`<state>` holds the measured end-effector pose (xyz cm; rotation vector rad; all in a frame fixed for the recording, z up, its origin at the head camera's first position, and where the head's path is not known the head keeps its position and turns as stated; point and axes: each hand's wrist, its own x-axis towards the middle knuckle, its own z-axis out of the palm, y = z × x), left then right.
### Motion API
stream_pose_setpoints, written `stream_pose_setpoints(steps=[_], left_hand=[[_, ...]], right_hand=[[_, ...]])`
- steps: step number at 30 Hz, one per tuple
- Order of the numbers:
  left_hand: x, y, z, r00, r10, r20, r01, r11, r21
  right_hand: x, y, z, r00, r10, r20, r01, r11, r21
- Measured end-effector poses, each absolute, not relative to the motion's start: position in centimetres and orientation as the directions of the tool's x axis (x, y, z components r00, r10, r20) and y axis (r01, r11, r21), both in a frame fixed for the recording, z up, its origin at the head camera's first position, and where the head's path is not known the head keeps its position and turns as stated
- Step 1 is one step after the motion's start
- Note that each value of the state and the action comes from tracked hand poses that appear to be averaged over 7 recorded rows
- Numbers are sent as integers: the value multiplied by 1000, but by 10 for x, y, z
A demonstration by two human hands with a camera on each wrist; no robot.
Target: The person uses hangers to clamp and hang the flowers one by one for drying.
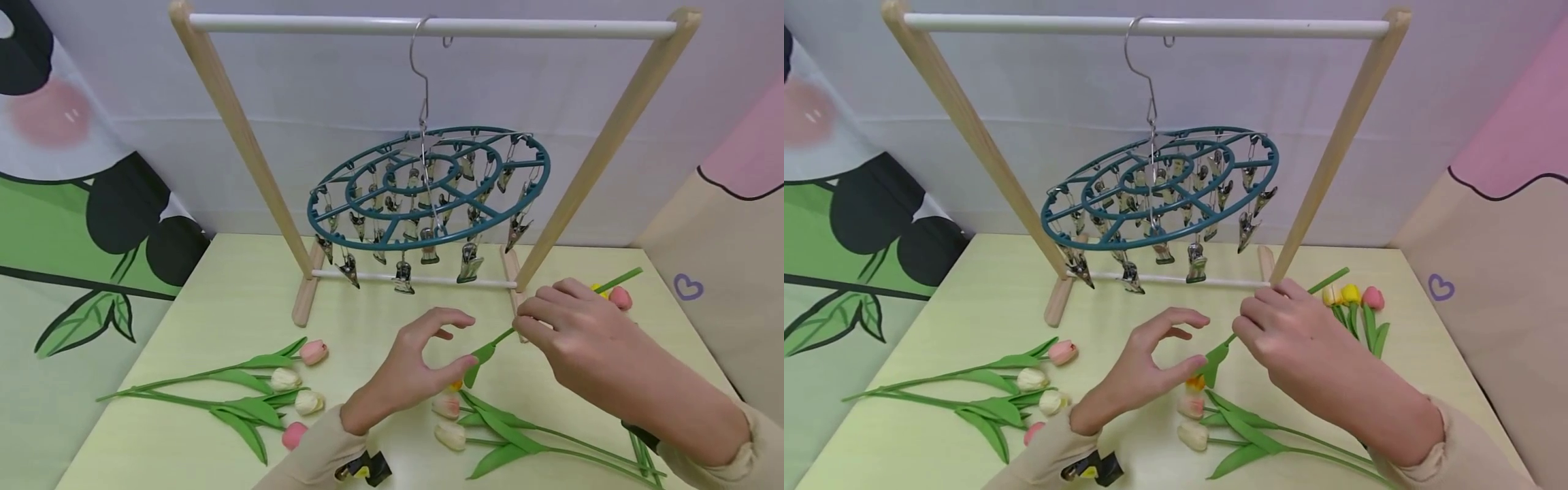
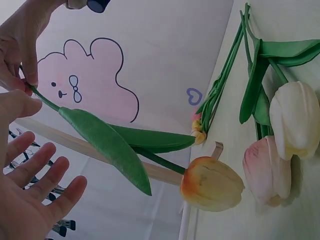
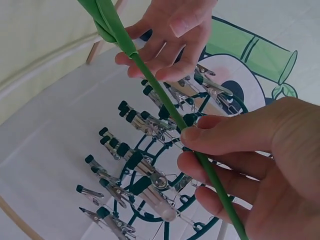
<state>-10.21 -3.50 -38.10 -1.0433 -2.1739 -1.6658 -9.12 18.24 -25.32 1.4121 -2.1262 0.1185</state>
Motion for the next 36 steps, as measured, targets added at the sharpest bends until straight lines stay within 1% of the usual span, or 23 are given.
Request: stream_pose_setpoints(steps=[9,17,20,23,29,33,34,35,36], left_hand=[[-91,-24,-351,-703,413,579,659,72,749],[-103,-12,-366,-646,389,657,726,47,686],[-105,-10,-367,-638,365,678,738,38,674],[-105,-9,-365,-644,336,687,736,31,676],[-99,-12,-348,-670,297,680,712,-1,702],[-91,-20,-334,-693,271,668,687,-32,726],[-91,-22,-334,-695,267,668,686,-32,727],[-90,-24,-334,-695,265,668,685,-36,727],[-90,-25,-334,-693,264,670,688,-35,725]], right_hand=[[-88,174,-251,-272,-858,436,-885,401,237],[-86,162,-250,-275,-879,390,-887,388,251],[-85,159,-249,-272,-881,388,-884,388,261],[-86,158,-247,-267,-883,386,-883,385,270],[-89,157,-242,-193,-872,449,-912,328,246],[-89,154,-239,-129,-838,530,-934,282,219],[-91,155,-243,-123,-832,541,-940,272,205],[-93,155,-246,-93,-817,569,-946,252,206],[-102,163,-264,-76,-806,587,-950,236,202]])
